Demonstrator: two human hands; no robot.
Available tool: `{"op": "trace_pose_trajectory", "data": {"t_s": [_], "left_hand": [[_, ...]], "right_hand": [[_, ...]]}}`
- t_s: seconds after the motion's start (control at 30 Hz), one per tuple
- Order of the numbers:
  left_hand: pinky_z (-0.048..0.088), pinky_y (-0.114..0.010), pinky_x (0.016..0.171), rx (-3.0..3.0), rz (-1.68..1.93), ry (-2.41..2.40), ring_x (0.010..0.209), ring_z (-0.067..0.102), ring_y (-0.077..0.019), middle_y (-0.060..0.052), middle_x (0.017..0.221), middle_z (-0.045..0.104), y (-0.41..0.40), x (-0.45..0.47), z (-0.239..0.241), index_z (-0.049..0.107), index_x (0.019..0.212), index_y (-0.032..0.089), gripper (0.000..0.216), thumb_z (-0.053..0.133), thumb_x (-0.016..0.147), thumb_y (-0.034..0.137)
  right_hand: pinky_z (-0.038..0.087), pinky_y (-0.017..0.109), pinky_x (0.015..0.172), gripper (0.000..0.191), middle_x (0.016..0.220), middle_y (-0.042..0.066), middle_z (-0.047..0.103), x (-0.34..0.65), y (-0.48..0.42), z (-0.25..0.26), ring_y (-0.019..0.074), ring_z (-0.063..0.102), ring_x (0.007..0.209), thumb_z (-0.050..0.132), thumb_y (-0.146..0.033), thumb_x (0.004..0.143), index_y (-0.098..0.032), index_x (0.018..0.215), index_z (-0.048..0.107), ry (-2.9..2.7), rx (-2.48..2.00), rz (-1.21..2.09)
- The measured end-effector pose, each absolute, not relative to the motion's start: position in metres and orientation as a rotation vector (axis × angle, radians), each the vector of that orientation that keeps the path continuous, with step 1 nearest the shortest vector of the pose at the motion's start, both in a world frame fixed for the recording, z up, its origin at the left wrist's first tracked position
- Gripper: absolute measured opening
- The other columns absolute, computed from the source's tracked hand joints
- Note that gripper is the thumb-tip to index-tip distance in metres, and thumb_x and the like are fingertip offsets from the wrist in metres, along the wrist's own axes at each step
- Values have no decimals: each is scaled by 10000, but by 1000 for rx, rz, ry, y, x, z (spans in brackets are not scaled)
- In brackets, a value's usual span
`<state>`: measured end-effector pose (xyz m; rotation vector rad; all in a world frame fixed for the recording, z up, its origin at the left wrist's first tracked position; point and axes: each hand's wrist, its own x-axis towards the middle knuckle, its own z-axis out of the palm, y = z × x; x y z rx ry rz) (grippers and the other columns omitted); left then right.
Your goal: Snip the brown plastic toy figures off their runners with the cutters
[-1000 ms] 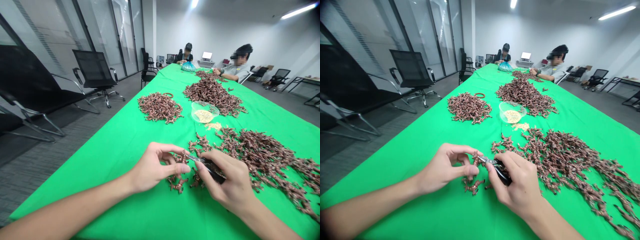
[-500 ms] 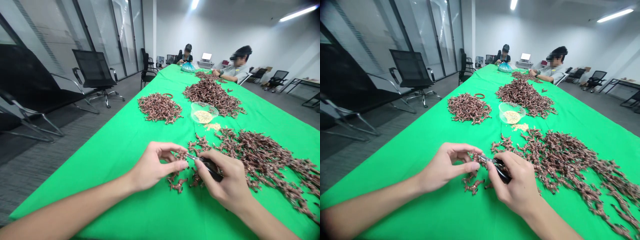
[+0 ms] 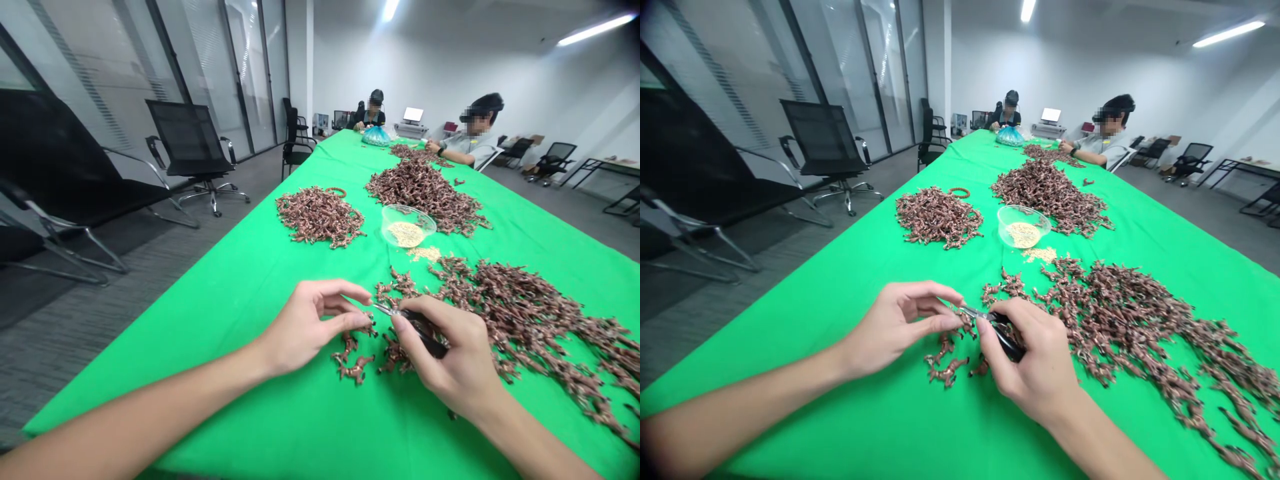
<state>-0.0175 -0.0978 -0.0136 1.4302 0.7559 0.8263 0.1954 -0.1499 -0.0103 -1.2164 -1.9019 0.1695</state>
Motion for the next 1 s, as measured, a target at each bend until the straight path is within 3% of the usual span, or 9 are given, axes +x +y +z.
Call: {"op": "trace_pose_trajectory", "data": {"t_s": [0.13,0.3,0.57,0.8,1.0], "left_hand": [[582,-287,751,1398,852,737,853,726,-198,-85,973,751,-97,-17,-14,691,1063,143,342,800,772,286],[581,-279,761,1281,941,756,890,733,-206,-111,1101,715,-93,-15,-16,656,1060,123,357,806,762,250],[582,-307,771,1267,972,750,929,722,-234,-100,1036,712,-96,-8,-20,647,1025,130,363,821,744,282],[561,-332,841,1280,976,797,896,706,-201,-109,1003,730,-94,-5,-19,664,1008,123,369,808,756,350],[550,-249,655,1129,977,700,668,667,-130,-44,799,727,-92,-4,-19,694,900,116,309,839,715,317]], "right_hand": [[380,224,491,78,644,-51,592,189,-153,-10,87,502,517,651,-299,867,-223,883,644,-1871,-1255,440],[427,217,557,158,719,-49,640,177,-155,-14,99,560,583,714,-288,819,-237,951,641,-1827,-1244,623],[415,219,524,106,716,-31,631,172,-150,-28,109,523,574,716,-226,815,-226,900,653,-1612,-1200,780],[427,230,555,81,726,-21,619,180,-144,-24,115,528,612,703,-272,839,-223,883,657,-1560,-1191,571],[459,241,601,62,767,-8,668,171,-138,-15,125,584,645,665,-204,842,-216,902,659,-1687,-1113,478]]}}
